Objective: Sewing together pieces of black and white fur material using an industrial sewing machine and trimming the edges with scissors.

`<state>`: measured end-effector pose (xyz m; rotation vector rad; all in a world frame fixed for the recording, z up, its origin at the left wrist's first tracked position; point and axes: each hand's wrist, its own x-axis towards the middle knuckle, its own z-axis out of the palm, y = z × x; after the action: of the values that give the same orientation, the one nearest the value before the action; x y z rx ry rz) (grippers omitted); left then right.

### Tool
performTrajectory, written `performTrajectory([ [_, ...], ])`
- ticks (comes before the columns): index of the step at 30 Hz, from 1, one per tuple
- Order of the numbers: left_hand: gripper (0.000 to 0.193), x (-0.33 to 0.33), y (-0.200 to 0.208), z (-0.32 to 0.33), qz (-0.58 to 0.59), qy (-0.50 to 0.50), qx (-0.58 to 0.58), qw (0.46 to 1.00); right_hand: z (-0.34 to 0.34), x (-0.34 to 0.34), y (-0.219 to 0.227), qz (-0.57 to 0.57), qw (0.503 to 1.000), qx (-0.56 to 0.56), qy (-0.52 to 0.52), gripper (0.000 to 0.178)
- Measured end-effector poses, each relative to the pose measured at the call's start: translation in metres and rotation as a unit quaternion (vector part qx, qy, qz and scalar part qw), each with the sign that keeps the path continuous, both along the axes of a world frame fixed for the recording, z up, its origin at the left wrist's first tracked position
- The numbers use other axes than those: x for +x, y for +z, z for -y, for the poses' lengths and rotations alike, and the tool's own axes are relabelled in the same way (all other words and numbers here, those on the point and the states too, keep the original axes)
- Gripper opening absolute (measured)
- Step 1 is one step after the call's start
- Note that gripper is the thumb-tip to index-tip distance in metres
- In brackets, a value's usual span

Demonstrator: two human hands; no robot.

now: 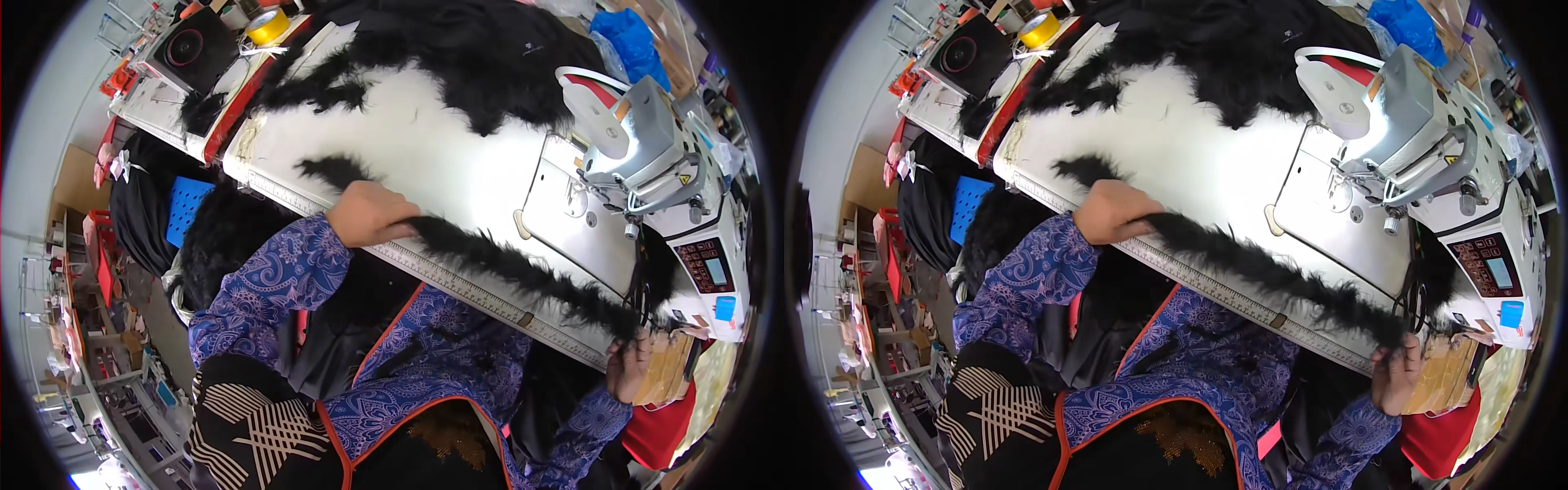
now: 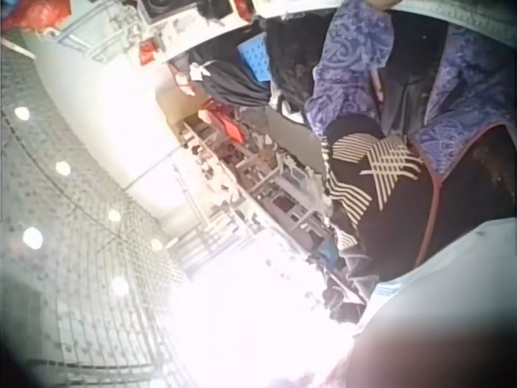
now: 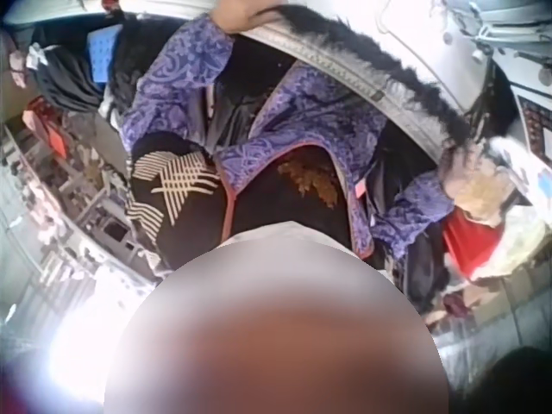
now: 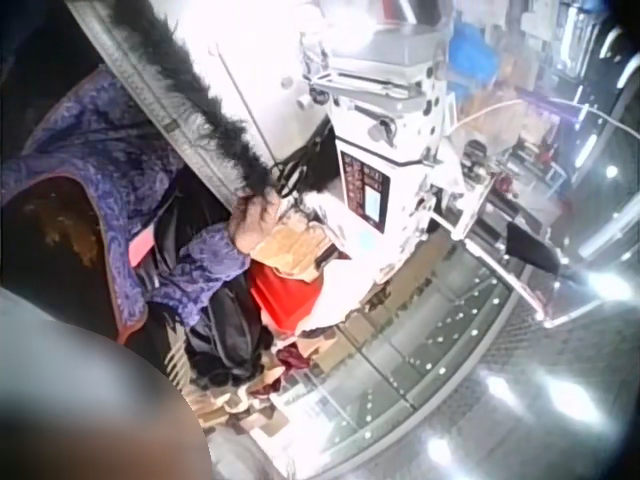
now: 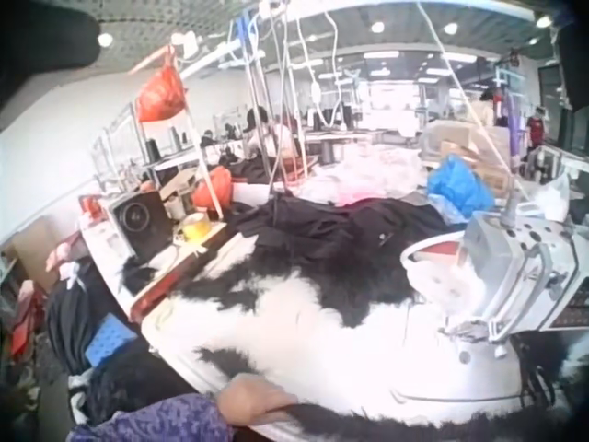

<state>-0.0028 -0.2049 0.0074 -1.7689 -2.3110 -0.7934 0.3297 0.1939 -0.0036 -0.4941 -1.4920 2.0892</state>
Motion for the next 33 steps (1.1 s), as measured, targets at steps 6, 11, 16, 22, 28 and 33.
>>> performTrajectory([
  [6, 0.007, -0.024, 0.002, 0.032, -0.031, 0.085, 0.042, 0.995, 0.031, 0.004, 0.017, 0.284, 0.91, 0.303, 0.0, 0.014],
  [11, 0.012, -0.014, 0.023, 0.054, -0.088, 0.228, -0.079, 0.967, 0.071, -0.023, 0.032, 0.307, 0.85, 0.429, -0.009, 0.014],
  [16, 0.068, 0.096, 0.051, -0.033, 0.078, -0.054, -0.041, 0.995, 0.14, -0.035, 0.028, 0.124, 0.848, 0.481, 0.184, 0.027],
  [22, 0.019, 0.17, -0.026, -0.09, 0.377, -0.145, -0.152, 0.902, 0.143, -0.017, 0.009, 0.106, 0.871, 0.467, 0.112, 0.019],
  [28, 0.018, 0.185, -0.041, -0.1, 0.552, -0.076, -0.143, 0.818, 0.127, 0.005, -0.003, 0.232, 0.875, 0.425, 0.014, 0.012],
  [33, 0.018, 0.171, -0.044, -0.092, 0.526, -0.042, -0.125, 0.84, 0.122, -0.003, -0.005, 0.21, 0.883, 0.418, -0.043, 0.016],
])
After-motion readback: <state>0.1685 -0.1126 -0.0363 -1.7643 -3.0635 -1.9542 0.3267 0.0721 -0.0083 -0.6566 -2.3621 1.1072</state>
